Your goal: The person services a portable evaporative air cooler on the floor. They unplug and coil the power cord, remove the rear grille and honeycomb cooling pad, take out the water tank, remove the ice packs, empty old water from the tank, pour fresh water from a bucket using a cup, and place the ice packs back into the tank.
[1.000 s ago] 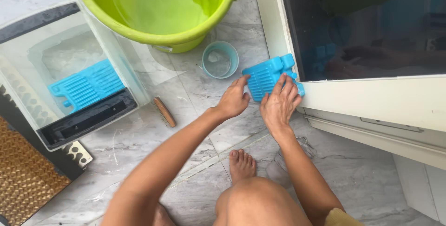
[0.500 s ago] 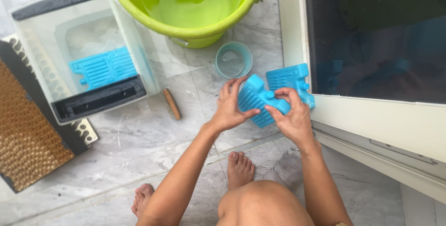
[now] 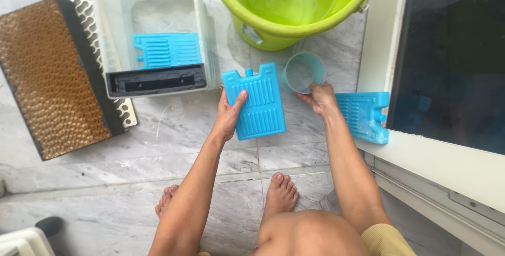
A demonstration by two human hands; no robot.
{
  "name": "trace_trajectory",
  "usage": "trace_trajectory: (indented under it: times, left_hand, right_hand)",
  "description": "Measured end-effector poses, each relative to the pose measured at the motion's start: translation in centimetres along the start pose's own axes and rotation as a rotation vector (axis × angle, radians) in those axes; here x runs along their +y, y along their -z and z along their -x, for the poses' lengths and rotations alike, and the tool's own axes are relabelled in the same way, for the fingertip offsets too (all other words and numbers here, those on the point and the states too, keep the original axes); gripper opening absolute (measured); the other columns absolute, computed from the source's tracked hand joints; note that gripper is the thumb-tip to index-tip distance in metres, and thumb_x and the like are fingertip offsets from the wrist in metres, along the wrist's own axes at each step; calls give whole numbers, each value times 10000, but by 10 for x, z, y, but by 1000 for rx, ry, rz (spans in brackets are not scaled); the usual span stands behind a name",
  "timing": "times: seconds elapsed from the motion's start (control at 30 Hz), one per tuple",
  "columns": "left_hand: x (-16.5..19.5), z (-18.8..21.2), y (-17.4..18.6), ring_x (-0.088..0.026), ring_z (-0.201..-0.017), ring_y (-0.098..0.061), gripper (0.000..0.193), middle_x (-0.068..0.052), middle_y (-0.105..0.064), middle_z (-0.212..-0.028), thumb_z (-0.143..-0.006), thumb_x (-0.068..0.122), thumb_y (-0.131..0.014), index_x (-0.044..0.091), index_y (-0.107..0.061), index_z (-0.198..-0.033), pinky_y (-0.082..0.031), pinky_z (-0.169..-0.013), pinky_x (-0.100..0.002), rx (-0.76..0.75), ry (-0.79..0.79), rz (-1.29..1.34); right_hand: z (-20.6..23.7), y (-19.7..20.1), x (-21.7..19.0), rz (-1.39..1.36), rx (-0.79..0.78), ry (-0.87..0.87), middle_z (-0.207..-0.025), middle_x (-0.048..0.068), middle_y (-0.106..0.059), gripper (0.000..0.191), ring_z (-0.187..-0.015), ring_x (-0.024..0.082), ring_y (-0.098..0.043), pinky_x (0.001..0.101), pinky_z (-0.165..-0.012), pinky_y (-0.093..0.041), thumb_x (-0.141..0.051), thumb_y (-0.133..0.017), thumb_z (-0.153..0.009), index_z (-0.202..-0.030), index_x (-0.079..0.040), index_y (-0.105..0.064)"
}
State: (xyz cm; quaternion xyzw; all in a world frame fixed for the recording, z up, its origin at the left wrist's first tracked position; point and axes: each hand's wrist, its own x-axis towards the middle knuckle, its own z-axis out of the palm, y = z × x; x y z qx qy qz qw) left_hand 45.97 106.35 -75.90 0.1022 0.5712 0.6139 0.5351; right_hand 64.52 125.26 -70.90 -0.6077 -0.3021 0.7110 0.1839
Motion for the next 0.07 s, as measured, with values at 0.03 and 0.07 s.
trace_trajectory:
  times: [0.03, 0.07]
  left_hand:
    - [2, 0, 4, -212, -1268, -616, 705, -114, -651, -1379, -928, 380, -790, 82, -484, -1489, -519, -1086, -406, -11, -7, -1]
    - [3, 1, 6, -222, -1285, -602, 732, -117, -638, -1392, -914, 374, -804, 93, -467, -1500, -511, -1094, -419, -23, -13, -2]
  right_hand:
    - [4, 1, -1, -65, -55, 62, -1224, 290, -720, 432, -962, 378, -795, 472, -781, -669, -23, -539, -973, -1373, 140, -536]
    - [6, -4, 0, -60, -62, 56, -1224, 290, -720, 432, -962, 378, -795, 472, -781, -669, -23, -539, -973, -1373, 140, -536]
